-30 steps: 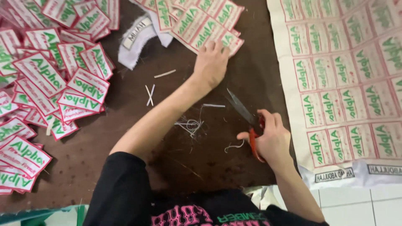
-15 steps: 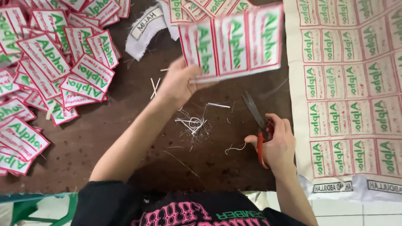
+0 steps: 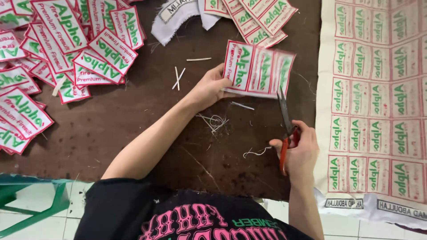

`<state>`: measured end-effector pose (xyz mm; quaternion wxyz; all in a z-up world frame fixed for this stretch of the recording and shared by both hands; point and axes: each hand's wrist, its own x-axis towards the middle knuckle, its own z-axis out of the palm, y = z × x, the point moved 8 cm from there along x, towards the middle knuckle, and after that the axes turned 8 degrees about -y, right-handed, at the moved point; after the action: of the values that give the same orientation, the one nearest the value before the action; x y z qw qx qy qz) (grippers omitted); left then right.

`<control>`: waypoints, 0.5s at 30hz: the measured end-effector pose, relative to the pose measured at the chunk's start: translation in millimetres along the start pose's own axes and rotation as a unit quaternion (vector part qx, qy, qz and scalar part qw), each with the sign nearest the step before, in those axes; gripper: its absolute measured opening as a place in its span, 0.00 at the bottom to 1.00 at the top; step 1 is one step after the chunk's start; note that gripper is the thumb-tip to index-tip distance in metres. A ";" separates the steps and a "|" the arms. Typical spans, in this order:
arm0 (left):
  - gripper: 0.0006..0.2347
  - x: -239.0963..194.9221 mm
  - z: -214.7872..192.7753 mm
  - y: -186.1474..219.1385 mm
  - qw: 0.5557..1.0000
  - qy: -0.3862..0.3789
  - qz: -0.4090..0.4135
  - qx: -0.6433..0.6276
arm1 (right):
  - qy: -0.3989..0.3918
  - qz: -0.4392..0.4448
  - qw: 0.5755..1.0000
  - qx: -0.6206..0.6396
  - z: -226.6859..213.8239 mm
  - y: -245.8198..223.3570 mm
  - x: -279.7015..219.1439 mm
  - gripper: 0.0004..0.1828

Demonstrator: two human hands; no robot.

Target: The person is using a pair of scissors to cut out individual brand labels from a large printed sheet on a workbench.

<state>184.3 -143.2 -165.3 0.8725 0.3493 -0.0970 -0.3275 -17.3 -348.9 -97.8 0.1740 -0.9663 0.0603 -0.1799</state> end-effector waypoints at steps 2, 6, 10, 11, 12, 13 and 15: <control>0.20 0.3 0.7 -1.5 1.000 -0.013 -0.012 -0.007 | -0.002 0.001 1.000 -0.001 -2.2 -3.1 2.2 0.50; 0.17 -4.9 3.0 -6.1 0.999 -0.008 -0.047 0.000 | -0.034 0.015 0.999 -0.003 1.3 -1.9 2.6 0.51; 0.16 -9.3 4.1 -5.0 0.997 0.015 -0.063 -0.033 | -0.133 0.040 0.988 0.071 -13.8 -17.7 -3.5 0.55; 0.16 -9.3 0.0 -6.3 0.997 0.032 -0.062 -0.033 | -0.240 0.099 0.939 0.225 -0.7 -15.5 -12.7 0.56; 0.15 -9.2 -3.9 -7.5 0.997 0.048 -0.060 -0.032 | -0.335 0.155 0.852 0.372 10.5 -20.5 -26.0 0.57; 0.15 -10.5 -3.6 -8.4 0.996 0.046 -0.068 -0.034 | -0.333 0.163 0.851 0.372 4.8 -30.1 -21.9 0.57; 0.16 -9.9 -1.9 -4.5 0.996 0.043 -0.054 -0.062 | -0.409 0.236 0.693 0.544 8.5 -60.7 -25.5 0.59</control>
<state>175.2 -138.3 -169.1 0.8769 0.3130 -0.0197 -0.3643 -34.6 -285.1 -91.8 0.7136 -0.6348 0.1007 0.2788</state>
